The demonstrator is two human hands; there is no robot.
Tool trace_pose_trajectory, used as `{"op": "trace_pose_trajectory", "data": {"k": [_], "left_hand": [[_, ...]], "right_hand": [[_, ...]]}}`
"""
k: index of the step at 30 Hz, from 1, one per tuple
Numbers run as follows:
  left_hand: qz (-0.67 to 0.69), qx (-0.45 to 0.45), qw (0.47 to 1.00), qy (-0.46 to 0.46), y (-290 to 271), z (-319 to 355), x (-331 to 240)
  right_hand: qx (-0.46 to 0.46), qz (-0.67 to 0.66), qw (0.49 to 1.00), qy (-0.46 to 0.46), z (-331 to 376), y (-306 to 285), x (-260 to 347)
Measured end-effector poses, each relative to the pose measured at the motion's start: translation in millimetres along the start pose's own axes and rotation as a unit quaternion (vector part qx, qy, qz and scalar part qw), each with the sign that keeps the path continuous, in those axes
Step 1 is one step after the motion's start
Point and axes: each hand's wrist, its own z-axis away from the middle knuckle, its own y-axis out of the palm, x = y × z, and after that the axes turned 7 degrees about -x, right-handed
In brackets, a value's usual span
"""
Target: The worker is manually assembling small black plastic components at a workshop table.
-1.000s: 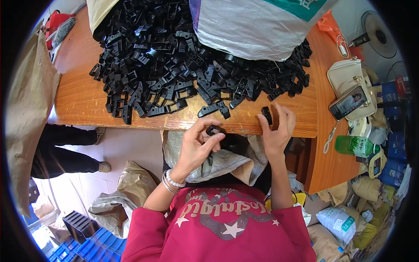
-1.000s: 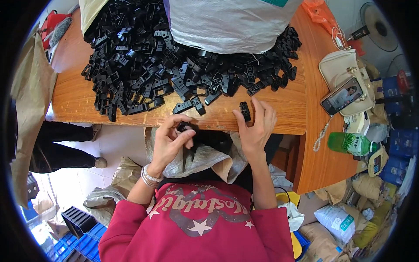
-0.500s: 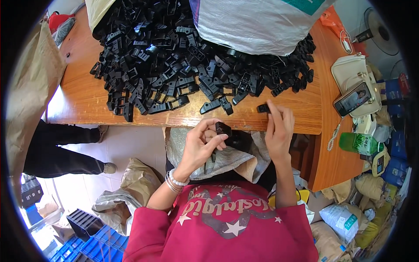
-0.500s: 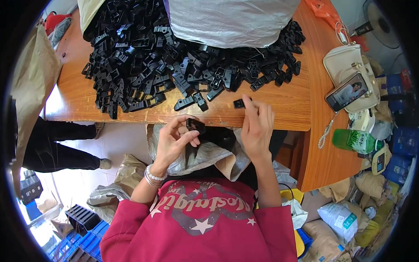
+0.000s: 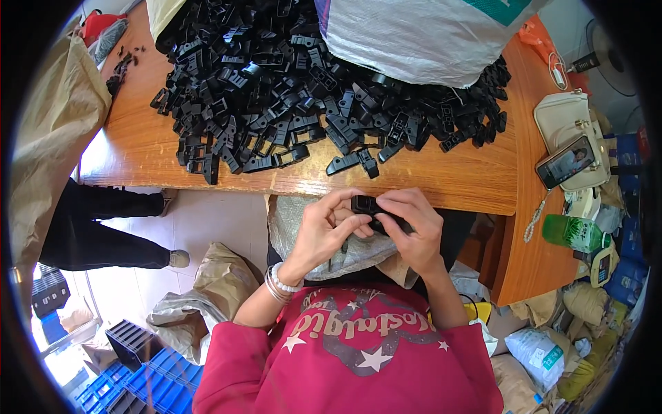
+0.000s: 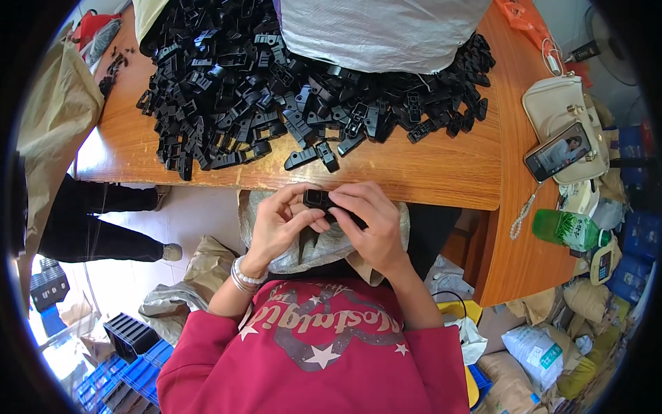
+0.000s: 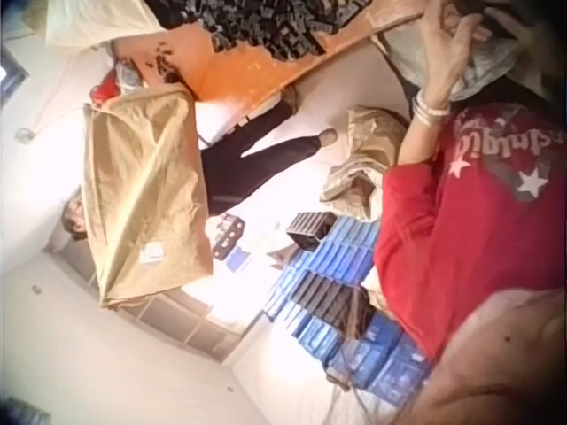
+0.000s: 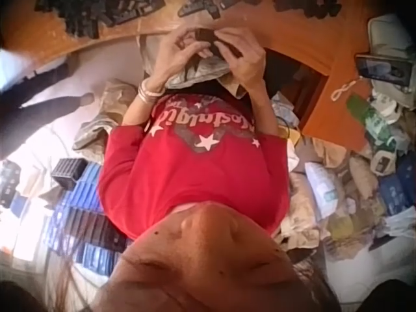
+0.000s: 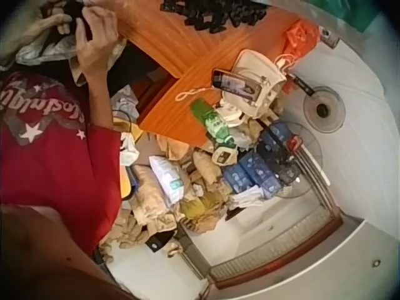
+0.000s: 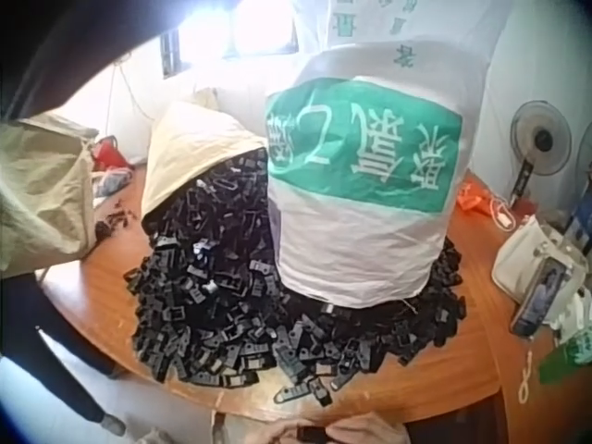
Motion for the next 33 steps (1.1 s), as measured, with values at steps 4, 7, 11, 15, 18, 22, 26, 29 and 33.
{"op": "trace_pose_trajectory", "data": {"k": [4, 7, 11, 15, 18, 22, 26, 29, 33], "left_hand": [[-0.065, 0.010, 0.998, 0.025, -0.8, 3.5, -7.5], [-0.164, 0.016, 0.976, 0.142, 1.3, 7.2, -18.8], [-0.212, -0.029, 0.962, 0.169, -8.0, 9.1, -5.6], [-0.448, -0.146, 0.794, 0.383, -21.1, -19.4, -7.9], [-0.492, -0.120, 0.773, 0.383, -21.8, -35.8, -8.3], [-0.359, -0.180, 0.861, 0.311, -22.6, -23.6, -2.7], [-0.060, -0.132, 0.989, 0.025, -32.5, -6.1, -11.2], [0.050, -0.068, 0.996, -0.023, -43.8, -8.5, -7.4], [0.015, -0.107, 0.994, -0.011, -29.4, -12.1, -12.2]], "right_hand": [[0.005, -0.044, 0.997, 0.060, -1.1, 4.6, 8.4], [0.016, -0.156, 0.957, 0.245, 7.8, 8.9, 5.0], [0.031, -0.085, 0.989, 0.118, 3.3, 7.6, 5.4], [-0.003, 0.039, 0.998, 0.039, -9.5, 11.4, -5.1], [-0.052, 0.182, 0.981, -0.035, -26.2, 35.3, -11.9], [-0.030, 0.261, 0.964, -0.044, -33.0, 49.7, -8.8], [0.011, 0.299, 0.954, -0.023, -33.0, 52.3, -7.7], [-0.024, 0.207, 0.978, 0.022, -29.6, 44.6, -0.7], [-0.146, -0.032, 0.988, 0.027, -19.0, 33.6, 1.1]]}}
